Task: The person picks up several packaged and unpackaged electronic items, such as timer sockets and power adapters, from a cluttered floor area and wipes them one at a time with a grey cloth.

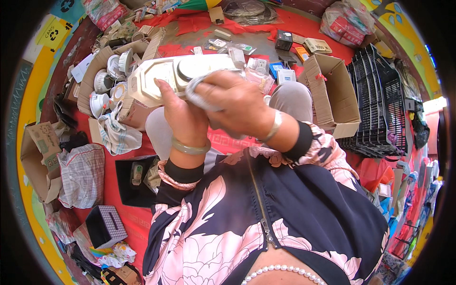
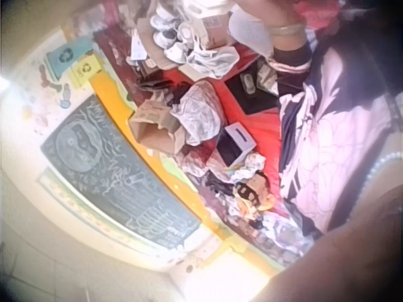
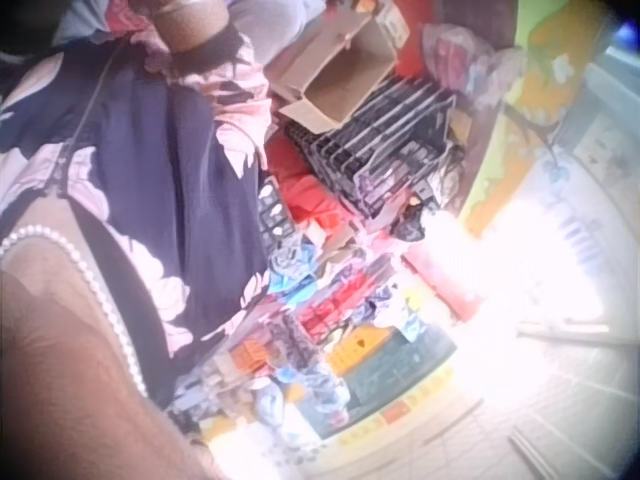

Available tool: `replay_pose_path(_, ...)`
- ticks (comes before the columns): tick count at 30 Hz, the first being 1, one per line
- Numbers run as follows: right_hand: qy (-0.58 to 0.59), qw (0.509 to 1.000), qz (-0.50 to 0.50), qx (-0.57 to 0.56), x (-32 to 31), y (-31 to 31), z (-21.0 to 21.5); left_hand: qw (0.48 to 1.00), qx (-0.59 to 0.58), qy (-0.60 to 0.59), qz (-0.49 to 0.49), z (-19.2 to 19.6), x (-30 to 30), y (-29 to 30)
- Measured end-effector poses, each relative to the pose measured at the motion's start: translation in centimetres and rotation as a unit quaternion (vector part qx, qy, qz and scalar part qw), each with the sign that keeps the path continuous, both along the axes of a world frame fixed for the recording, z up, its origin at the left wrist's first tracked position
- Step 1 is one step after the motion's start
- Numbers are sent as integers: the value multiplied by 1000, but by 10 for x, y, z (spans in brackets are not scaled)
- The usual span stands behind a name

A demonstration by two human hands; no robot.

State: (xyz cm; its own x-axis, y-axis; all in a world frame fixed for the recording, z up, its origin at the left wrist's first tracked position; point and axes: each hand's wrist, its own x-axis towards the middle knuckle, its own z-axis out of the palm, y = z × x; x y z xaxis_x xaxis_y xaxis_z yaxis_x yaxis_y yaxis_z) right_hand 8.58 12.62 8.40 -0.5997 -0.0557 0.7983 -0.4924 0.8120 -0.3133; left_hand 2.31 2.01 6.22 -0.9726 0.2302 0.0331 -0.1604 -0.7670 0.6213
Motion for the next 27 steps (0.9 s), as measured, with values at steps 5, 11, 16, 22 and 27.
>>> replay_pose_path(5,-65,993,33,88,-7,-6,-13,1000,-24,-4,2,6,6,-1)
replay_pose_path(11,-74,993,-2,97,-1,2,-30,998,38,12,40,2,-5,-8)
replay_pose_path(16,-82,991,-49,91,3,11,-30,998,45,4,38,3,-8,-6)
replay_pose_path(22,-34,998,-30,-40,-2,27,-37,997,39,19,67,7,-8,-8)
replay_pose_path(27,-190,967,-105,-135,1,70,-43,998,52,-4,43,15,-20,-29)
